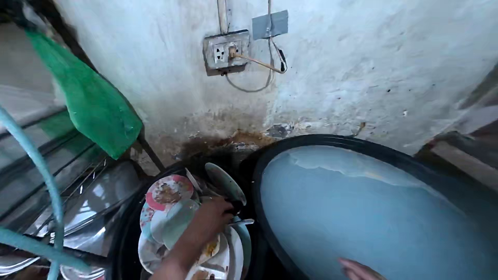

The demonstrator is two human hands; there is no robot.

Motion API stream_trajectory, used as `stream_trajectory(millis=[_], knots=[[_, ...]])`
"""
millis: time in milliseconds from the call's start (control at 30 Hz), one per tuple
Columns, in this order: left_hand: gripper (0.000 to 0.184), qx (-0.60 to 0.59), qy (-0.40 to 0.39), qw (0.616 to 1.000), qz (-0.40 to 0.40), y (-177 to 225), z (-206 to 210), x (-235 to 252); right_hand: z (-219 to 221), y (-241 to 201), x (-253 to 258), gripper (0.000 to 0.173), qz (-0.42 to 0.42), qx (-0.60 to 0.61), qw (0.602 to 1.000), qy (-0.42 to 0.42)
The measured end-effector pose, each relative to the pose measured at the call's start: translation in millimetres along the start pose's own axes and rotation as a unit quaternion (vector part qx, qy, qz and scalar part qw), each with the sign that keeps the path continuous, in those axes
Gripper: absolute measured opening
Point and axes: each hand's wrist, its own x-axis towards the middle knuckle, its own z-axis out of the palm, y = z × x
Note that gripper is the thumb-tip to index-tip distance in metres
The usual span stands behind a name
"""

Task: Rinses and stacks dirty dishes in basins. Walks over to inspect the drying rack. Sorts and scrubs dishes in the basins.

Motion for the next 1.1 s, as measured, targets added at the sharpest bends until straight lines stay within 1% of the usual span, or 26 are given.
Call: stream_trajectory(millis=[33,67,100,133,167,200,233,267,333,400,433,467,500,533,567,600,633,700,733,800,833,900,933,1000,1033,1100], knots=[[0.025,0.041,0.083,0.993,0.071,1.4,20.1,-13.7,11.8,-21.0,14.3,0.039,0.036,0.103,0.994,-0.016],[0.019,0.064,0.167,0.973,0.143,2.9,40.0,-23.3,24.0,-47.0,30.5,0.046,0.094,0.217,0.971,-0.043],[0.018,0.074,0.226,0.950,0.203,6.4,55.9,-29.7,35.5,-70.5,47.3,0.054,0.151,0.325,0.931,-0.070],[0.018,0.083,0.265,0.927,0.250,11.8,68.5,-32.9,46.0,-87.7,62.9,0.062,0.193,0.407,0.888,-0.092],[0.017,0.098,0.288,0.910,0.281,18.4,78.2,-34.2,55.8,-98.7,76.0,0.064,0.221,0.462,0.853,-0.099],[0.016,0.108,0.298,0.900,0.299,24.7,86.4,-34.2,64.8,-103.3,86.0,0.062,0.238,0.497,0.830,-0.092],[0.016,0.113,0.305,0.895,0.306,29.9,93.7,-32.9,71.5,-102.8,93.0,0.060,0.251,0.514,0.817,-0.077],[0.016,0.116,0.308,0.893,0.307,34.3,98.6,-31.4,76.2,-100.0,97.2,0.059,0.263,0.503,0.822,-0.050],[0.022,0.105,0.300,0.898,0.304,38.9,98.5,-29.3,78.1,-83.9,100.1,0.059,0.260,0.451,0.854,0.012],[0.035,0.085,0.295,0.910,0.279,34.9,89.4,-21.3,61.5,-57.4,97.7,0.060,0.227,0.382,0.894,0.062],[0.040,0.058,0.293,0.923,0.243,31.3,80.9,-13.5,46.9,-40.7,95.5,0.060,0.207,0.336,0.916,0.078],[0.044,0.010,0.276,0.944,0.182,27.6,68.4,-4.4,30.4,-23.8,92.5,0.057,0.184,0.281,0.937,0.092],[0.048,-0.045,0.239,0.966,0.088,24.6,52.5,7.6,13.6,-6.9,88.3,0.053,0.155,0.214,0.959,0.103],[0.053,-0.101,0.212,0.972,-0.005,20.1,37.0,24.0,-1.8,9.5,83.6,0.049,0.122,0.135,0.977,0.110],[0.059,-0.139,0.203,0.966,-0.078,14.8,25.4,42.2,-15.5,24.4,79.1,0.044,0.091,0.047,0.989,0.109],[0.063,-0.139,0.201,0.962,-0.123,10.9,17.7,59.7,-26.3,36.4,75.3,0.042,0.068,-0.035,0.992,0.103],[0.065,-0.098,0.196,0.966,-0.136,8.5,13.6,75.3,-33.9,46.9,72.3,0.040,0.053,-0.096,0.990,0.093],[0.067,0.048,0.149,0.982,-0.103,6.6,10.2,99.8,-39.7,61.1,66.3,0.040,0.054,-0.152,0.985,0.063],[0.061,0.112,0.104,0.984,-0.088,5.0,9.3,108.8,-39.5,62.0,63.1,0.040,0.074,-0.156,0.984,0.042],[0.043,0.193,0.031,0.977,-0.079,0.8,7.0,121.2,-38.6,61.3,59.5,0.041,0.145,-0.123,0.982,0.012],[0.035,0.219,0.012,0.973,-0.071,-2.7,4.9,123.8,-40.1,62.8,58.4,0.043,0.192,-0.086,0.977,0.000],[0.028,0.269,-0.031,0.961,-0.051,-8.8,-8.4,123.5,-45.0,70.0,56.4,0.049,0.288,0.011,0.958,-0.006],[0.027,0.286,-0.041,0.957,-0.037,-12.0,-19.0,119.2,-47.1,74.0,54.1,0.052,0.318,0.059,0.946,-0.006],[0.027,0.295,-0.023,0.955,-0.013,-18.4,-46.6,106.2,-53.7,69.6,52.3,0.053,0.358,0.120,0.926,-0.019],[0.027,0.280,-0.008,0.960,-0.015,-17.2,-64.6,95.1,-56.6,61.6,53.5,0.053,0.361,0.133,0.923,-0.029],[0.028,0.201,0.015,0.978,-0.046,-9.0,-100.3,65.4,-59.0,41.4,60.9,0.055,0.341,0.146,0.927,-0.056]])
